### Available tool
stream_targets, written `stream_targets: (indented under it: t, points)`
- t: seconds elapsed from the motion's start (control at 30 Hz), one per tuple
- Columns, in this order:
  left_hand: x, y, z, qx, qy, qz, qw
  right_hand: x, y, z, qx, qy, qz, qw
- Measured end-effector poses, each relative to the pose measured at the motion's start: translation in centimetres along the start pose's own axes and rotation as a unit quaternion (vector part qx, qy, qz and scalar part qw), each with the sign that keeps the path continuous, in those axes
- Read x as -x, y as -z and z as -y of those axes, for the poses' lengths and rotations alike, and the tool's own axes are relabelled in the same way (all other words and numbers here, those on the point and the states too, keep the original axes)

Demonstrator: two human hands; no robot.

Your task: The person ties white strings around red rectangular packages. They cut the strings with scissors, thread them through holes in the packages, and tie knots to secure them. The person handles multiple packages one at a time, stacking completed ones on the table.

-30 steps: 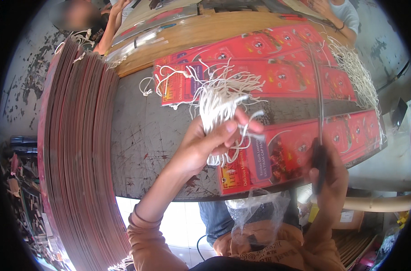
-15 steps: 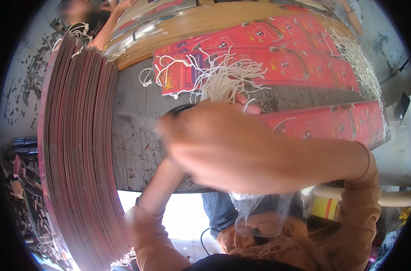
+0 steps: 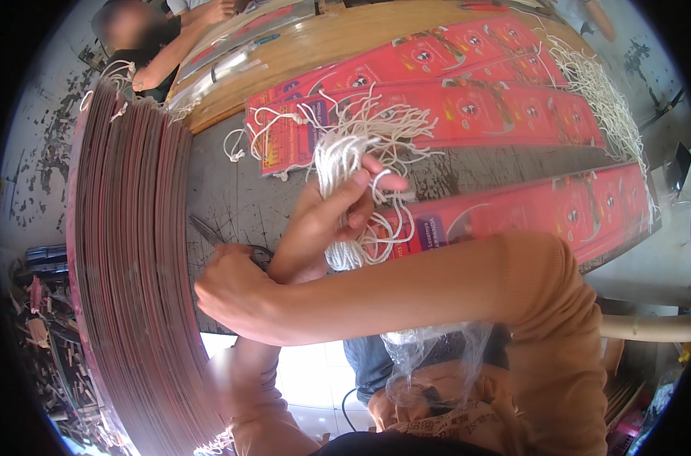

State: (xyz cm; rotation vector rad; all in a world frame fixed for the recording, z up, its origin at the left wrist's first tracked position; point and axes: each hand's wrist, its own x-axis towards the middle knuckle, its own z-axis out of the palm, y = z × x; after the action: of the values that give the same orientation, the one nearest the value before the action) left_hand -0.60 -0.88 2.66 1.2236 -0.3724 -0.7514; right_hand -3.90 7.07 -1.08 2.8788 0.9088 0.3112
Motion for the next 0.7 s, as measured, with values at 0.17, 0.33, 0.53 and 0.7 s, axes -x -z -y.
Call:
stream_targets:
  t: [0.17, 0.33, 0.53, 0.7]
  points:
    - [0.1, 1.4, 0.3, 0.102, -0.067, -0.011, 0.992, 7.3, 6.0, -9.1, -0.178, 0.085, -0.257, 0.946]
    - [1.3, 0.9, -0.1, 0.149, -0.095, -0.104, 0.979, 10.9, 5.7, -17.2, -0.293, -0.021, -0.413, 0.862]
    - [0.9, 1.5, 0.5, 0.165, -0.182, -0.044, 0.968, 12.3, 3.3, -18.0, -0.468, -0.111, -0.291, 0.827]
    - [0.8, 1.4, 0.8, 0.151, -0.196, -0.017, 0.969, 14.0, 4.0, -18.2, -0.559, -0.166, -0.211, 0.785]
